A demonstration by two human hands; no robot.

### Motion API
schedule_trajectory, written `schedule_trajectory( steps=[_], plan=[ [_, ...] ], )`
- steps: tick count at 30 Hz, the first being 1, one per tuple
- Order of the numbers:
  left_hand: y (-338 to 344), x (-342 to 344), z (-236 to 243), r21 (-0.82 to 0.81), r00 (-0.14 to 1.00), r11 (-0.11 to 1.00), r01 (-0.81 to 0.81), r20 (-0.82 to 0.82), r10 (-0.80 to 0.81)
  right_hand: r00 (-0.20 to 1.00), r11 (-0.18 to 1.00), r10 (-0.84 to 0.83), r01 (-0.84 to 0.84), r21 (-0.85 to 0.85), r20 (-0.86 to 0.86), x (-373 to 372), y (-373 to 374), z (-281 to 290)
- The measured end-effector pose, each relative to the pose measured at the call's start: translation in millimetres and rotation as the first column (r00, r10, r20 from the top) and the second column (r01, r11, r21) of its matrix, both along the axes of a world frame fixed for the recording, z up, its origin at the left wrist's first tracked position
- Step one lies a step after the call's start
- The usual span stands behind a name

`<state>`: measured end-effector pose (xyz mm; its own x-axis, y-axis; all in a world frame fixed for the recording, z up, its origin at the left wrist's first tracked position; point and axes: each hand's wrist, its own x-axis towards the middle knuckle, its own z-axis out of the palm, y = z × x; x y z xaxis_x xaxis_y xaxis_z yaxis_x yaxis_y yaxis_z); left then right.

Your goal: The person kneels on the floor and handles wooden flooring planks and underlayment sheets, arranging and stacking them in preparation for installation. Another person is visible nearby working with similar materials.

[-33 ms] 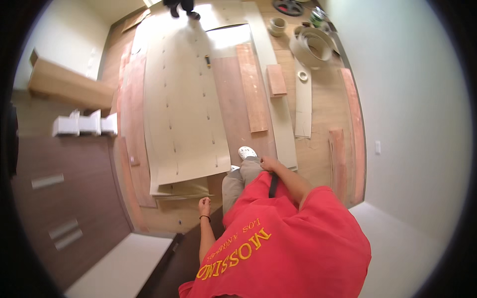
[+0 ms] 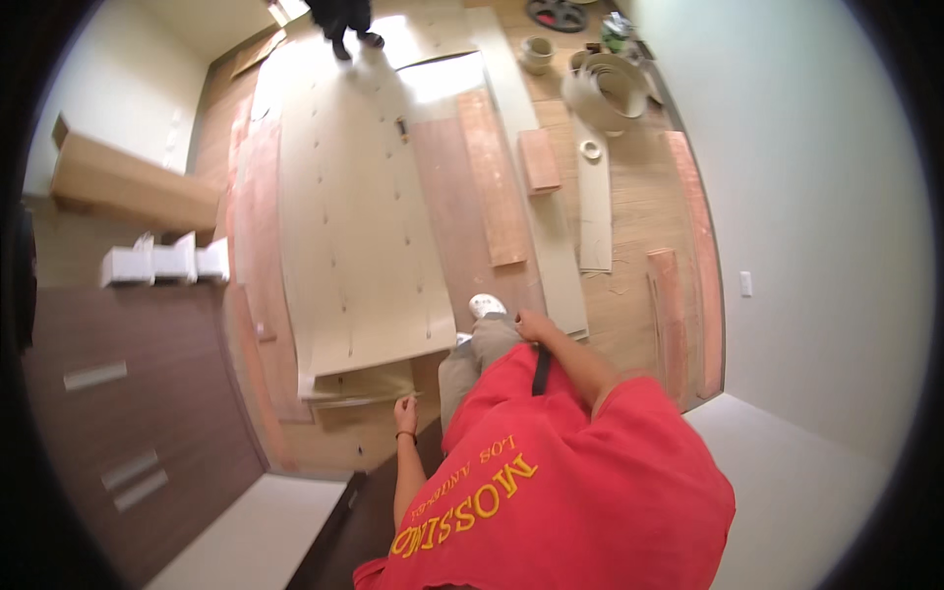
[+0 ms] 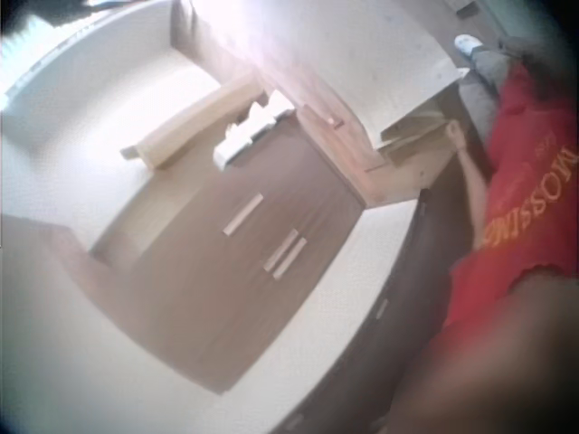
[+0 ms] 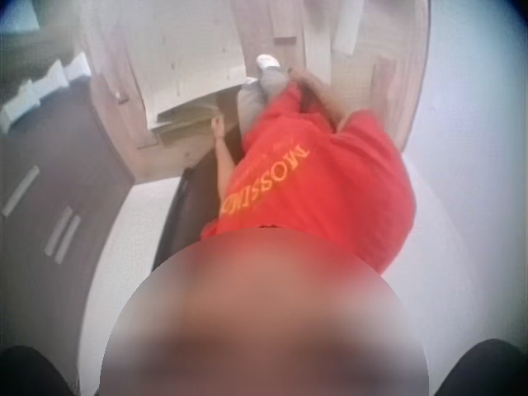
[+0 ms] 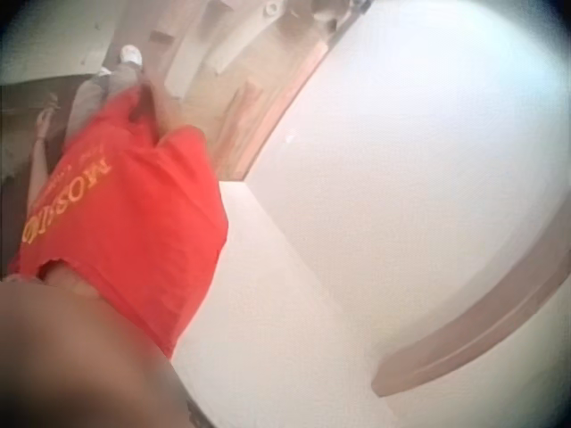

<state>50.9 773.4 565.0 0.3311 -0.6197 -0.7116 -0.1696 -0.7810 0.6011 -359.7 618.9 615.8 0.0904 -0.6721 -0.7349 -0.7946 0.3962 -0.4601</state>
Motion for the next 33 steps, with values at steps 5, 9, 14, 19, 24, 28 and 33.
schedule_trajectory(
  steps=[5,9,14,19,24,28,33],
  plan=[
    [-2,16,1,0.164,0.987,0.974,0.155,-0.076,-0.144,0.984,0.985,-0.175,0.175,0.011,-0.021,-11,49,6],
    [-29,13,11,0.089,0.95,0.947,0.309,-0.083,-0.302,0.985,0.986,-0.168,0.167,-0.029,-0.037,-27,73,2],
    [-52,-16,16,0.158,0.916,0.903,0.4,-0.02,-0.402,0.678,0.666,-0.735,0.724,0.179,-0.005,-62,87,-39],
    [-75,-99,27,0.204,0.757,0.783,0.587,0.202,-0.621,-0.138,-0.084,-0.986,0.901,0.425,0.096,-110,76,-91],
    [-75,-200,14,0.261,0.653,0.726,0.636,0.319,-0.687,-0.484,-0.343,-0.862,0.776,0.53,0.152,-163,51,-228],
    [-55,-234,-29,0.239,0.599,0.722,0.649,0.423,-0.679,-0.204,-0.16,-0.976,0.911,0.38,0.079,-204,28,-366],
    [-75,-246,-46,0.227,0.717,0.839,0.495,0.439,-0.541,0.537,0.603,-0.791,0.764,-0.229,-0.292,-278,-18,-485]
  ],
)
